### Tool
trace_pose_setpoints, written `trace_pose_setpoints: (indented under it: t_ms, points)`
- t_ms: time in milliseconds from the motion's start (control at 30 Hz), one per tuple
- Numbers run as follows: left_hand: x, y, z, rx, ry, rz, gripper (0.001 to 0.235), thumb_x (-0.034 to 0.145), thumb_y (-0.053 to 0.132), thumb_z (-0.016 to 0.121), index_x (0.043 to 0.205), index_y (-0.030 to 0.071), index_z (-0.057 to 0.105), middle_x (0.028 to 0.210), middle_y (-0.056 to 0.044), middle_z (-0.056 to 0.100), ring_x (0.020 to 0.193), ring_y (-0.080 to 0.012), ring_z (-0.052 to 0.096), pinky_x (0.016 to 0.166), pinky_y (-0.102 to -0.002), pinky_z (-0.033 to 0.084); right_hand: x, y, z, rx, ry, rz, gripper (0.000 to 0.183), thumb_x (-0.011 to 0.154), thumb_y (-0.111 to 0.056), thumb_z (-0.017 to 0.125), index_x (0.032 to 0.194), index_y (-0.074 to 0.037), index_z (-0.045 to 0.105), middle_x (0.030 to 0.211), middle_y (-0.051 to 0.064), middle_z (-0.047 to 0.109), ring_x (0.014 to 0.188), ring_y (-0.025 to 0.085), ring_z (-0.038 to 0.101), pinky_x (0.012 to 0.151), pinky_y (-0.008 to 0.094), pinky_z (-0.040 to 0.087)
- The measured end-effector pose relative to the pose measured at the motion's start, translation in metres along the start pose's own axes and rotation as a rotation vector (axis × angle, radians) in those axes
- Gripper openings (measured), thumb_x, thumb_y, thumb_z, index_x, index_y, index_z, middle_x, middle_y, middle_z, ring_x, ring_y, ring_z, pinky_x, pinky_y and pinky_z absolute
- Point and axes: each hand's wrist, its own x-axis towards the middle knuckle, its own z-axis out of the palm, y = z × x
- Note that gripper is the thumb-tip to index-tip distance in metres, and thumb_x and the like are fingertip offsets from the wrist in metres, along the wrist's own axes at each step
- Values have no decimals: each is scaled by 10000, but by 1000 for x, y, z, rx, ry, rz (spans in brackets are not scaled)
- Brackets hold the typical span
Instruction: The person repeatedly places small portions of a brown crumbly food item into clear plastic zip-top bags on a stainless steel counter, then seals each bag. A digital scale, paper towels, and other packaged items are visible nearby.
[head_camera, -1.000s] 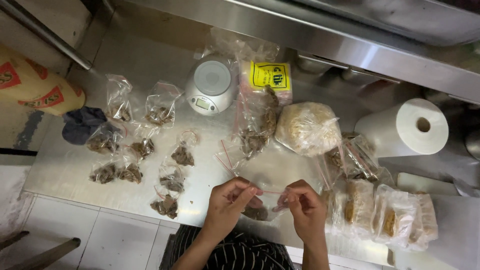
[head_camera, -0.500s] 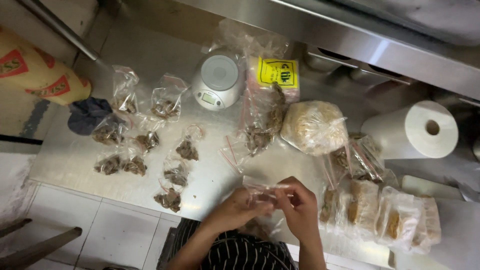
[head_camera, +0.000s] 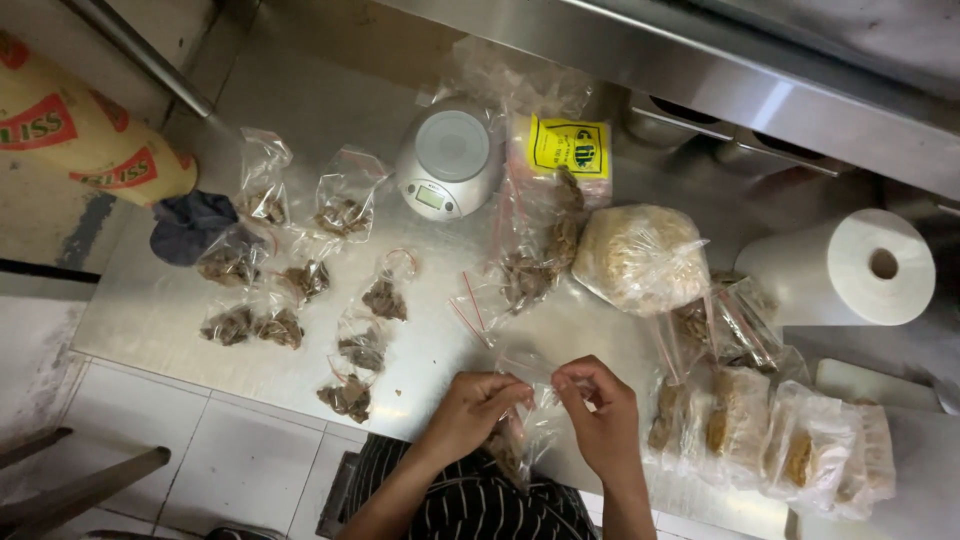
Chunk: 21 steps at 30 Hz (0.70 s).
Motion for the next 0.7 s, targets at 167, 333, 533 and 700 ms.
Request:
trace_pose_setpoints:
  t_ms: [167, 333, 533, 700]
  points:
    - [-4, 7, 3, -8, 48, -35, 232, 901, 240, 575, 809, 82, 719, 586, -30, 646, 395, -92, 561, 397, -210, 403, -1, -5, -1, -6, 1, 13, 101, 857, -131, 612, 782, -70, 641, 714, -1, 632, 620, 95, 557, 564, 224, 435]
    - [-6, 8, 6, 64, 111, 98, 203, 908, 228, 574, 797, 117, 703, 472, -1, 556, 352, -70, 468, 371, -208, 359, 2, -11, -2, 19, -30, 108, 86, 847, -99, 594, 793, -58, 647, 730, 15, 644, 629, 123, 595, 579, 237, 517]
    - [-7, 8, 6, 53, 120, 144, 222, 893, 216, 562, 879, 64, 724, 820, -30, 739, 337, -96, 554, 313, -185, 409, 2, -10, -1, -39, -97, 21, 72, 838, -132, 625, 861, -86, 675, 788, 6, 689, 711, 106, 624, 630, 242, 500]
    - [-7, -4, 6, 98, 61, 132, 175, 901, 219, 590, 889, 83, 700, 647, -35, 700, 290, -37, 387, 267, -179, 269, 1, -16, 0, -46, -68, 88, 83, 833, -129, 631, 804, -71, 683, 729, 8, 680, 631, 108, 616, 582, 224, 484]
